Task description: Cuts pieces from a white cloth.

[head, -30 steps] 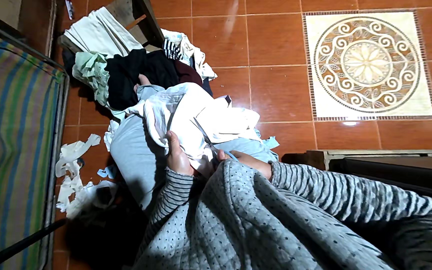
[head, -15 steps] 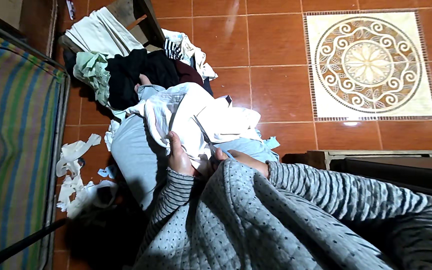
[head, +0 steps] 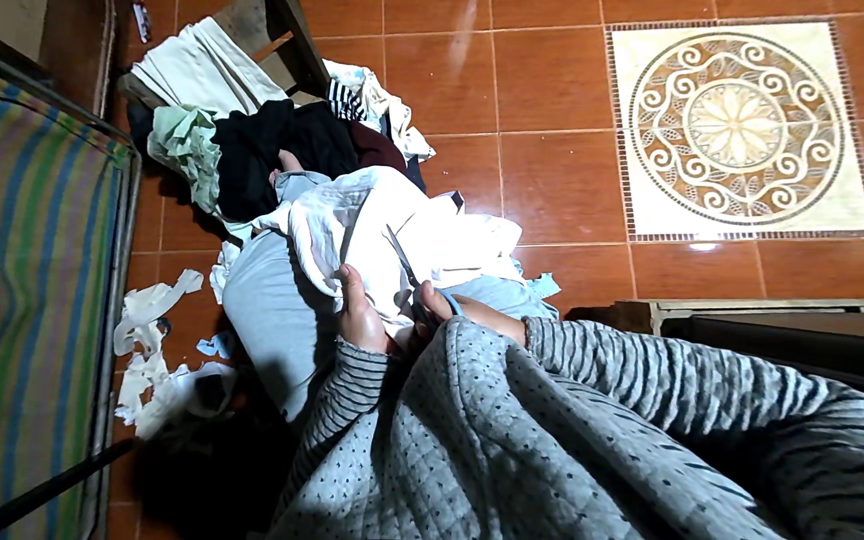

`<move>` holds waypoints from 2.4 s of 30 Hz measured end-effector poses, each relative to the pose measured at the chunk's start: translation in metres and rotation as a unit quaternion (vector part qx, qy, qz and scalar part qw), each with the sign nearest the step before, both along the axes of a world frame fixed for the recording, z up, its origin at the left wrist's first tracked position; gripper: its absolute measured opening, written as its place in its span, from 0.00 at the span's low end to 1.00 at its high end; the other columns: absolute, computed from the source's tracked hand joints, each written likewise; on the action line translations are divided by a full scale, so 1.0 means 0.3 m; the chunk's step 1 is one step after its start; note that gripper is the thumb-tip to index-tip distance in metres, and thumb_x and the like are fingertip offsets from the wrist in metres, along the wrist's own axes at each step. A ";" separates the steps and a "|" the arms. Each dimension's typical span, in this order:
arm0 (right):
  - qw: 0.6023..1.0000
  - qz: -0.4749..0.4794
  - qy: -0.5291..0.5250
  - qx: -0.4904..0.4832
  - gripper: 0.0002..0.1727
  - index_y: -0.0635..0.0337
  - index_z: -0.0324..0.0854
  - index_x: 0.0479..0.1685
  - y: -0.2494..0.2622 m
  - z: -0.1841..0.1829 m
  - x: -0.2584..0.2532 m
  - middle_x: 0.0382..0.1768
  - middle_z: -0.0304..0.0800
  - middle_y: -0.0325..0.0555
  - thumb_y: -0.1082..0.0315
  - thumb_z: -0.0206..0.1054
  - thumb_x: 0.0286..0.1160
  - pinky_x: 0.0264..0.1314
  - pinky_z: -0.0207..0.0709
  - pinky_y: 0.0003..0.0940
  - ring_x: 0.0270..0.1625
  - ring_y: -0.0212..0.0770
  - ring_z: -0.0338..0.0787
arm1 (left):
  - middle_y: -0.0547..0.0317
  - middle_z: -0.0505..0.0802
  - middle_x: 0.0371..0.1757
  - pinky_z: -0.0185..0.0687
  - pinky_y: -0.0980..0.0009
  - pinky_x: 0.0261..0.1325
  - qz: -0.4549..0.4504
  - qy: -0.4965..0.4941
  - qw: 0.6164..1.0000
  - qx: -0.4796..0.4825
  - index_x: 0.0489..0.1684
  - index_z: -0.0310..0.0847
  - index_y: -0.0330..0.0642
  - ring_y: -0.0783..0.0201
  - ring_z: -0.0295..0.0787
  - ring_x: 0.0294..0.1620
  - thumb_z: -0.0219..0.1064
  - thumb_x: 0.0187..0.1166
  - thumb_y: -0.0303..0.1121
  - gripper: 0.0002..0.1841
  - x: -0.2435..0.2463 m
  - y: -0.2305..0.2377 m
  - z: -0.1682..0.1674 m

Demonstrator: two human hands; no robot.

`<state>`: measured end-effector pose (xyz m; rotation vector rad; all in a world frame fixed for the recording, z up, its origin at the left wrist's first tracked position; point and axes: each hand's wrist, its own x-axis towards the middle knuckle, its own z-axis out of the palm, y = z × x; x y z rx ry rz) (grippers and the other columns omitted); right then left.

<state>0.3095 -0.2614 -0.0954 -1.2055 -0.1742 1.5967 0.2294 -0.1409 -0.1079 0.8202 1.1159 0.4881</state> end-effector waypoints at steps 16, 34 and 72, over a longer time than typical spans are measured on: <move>0.997 0.071 -0.012 -0.030 0.20 0.48 0.78 0.31 -0.057 0.026 0.056 0.24 0.85 0.27 0.54 0.48 0.92 0.33 0.81 0.20 0.28 0.20 0.85 | 0.51 0.89 0.50 0.88 0.60 0.51 0.006 -0.014 0.993 -0.117 0.69 0.71 0.41 0.60 0.90 0.48 0.42 0.96 0.43 0.19 0.033 0.097 -0.029; 0.781 0.054 -0.621 -0.019 0.15 0.73 0.88 0.45 -0.043 -0.194 0.432 0.52 0.90 0.64 0.75 0.80 0.60 0.55 0.84 0.58 0.50 0.58 0.91 | 0.59 0.91 0.47 0.87 0.70 0.49 -0.167 -0.012 0.985 -0.038 0.68 0.74 0.43 0.70 0.89 0.45 0.44 0.95 0.47 0.21 0.210 0.352 -0.060; 0.974 0.223 -0.021 -0.022 0.30 0.42 0.76 0.24 -0.272 0.014 0.229 0.18 0.85 0.26 0.27 0.56 0.74 0.17 0.74 0.18 0.15 0.22 0.81 | 0.58 0.93 0.50 0.89 0.63 0.59 -0.129 -0.118 0.980 -0.093 0.69 0.73 0.48 0.65 0.92 0.54 0.34 0.96 0.45 0.23 0.005 0.017 -0.046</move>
